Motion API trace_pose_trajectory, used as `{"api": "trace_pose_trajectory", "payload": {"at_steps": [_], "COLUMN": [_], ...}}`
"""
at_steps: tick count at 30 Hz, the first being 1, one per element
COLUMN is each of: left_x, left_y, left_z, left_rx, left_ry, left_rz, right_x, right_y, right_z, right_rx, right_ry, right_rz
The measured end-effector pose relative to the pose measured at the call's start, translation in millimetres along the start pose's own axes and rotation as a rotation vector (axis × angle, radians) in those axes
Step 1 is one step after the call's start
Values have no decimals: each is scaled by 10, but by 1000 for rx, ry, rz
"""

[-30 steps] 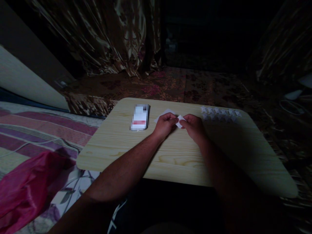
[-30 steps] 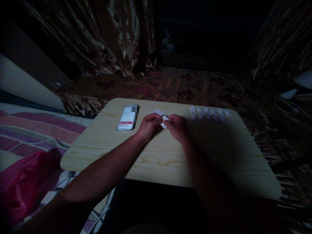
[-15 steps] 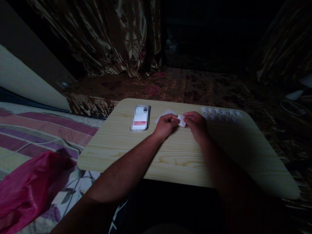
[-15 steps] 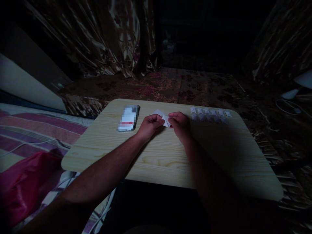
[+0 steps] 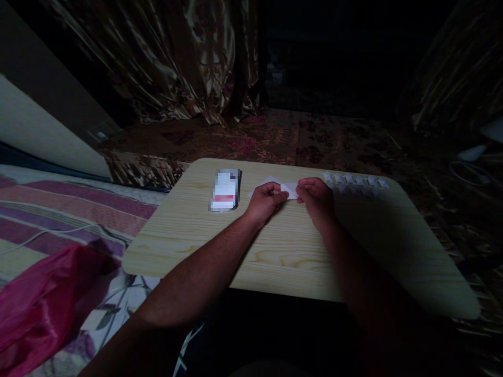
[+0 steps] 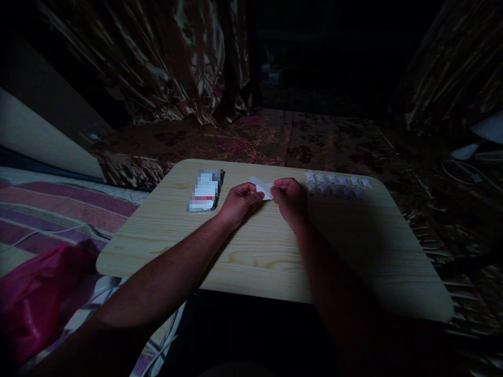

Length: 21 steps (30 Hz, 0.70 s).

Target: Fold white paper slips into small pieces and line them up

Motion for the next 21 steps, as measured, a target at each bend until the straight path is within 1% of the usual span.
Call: {"api": "trace_pose_trajectory", "payload": {"at_steps": [3, 8, 14, 18, 21], "left_x": [-37, -55, -44, -21, -19], "left_y": [-7, -4, -6, -4, 4], "left_z": [-22, -27, -4, 1, -10], "left_rx": [34, 22, 1, -1, 7], "left_ry": [53, 50, 29, 24, 20], "left_rz": [-47, -75, -69, -45, -48], "right_x": [-33, 4, 35, 25, 24], "right_y": [18, 59, 45, 28, 22], "right_z": [45, 65, 18, -2, -17], "right_rx": [-48, -79, -53, -46, -51], "right_ry": [77, 212, 192, 179, 155], "right_rz": [-42, -11, 5, -22, -34]}}
Point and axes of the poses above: each hand's wrist, its own y-axis away from the middle knuckle, its own x-axis out of the palm, z = x × y, the point moved 8 cm from there along -y, towards the middle knuckle, and after that the axes turned 5 degrees about x, right-handed, at the moved point
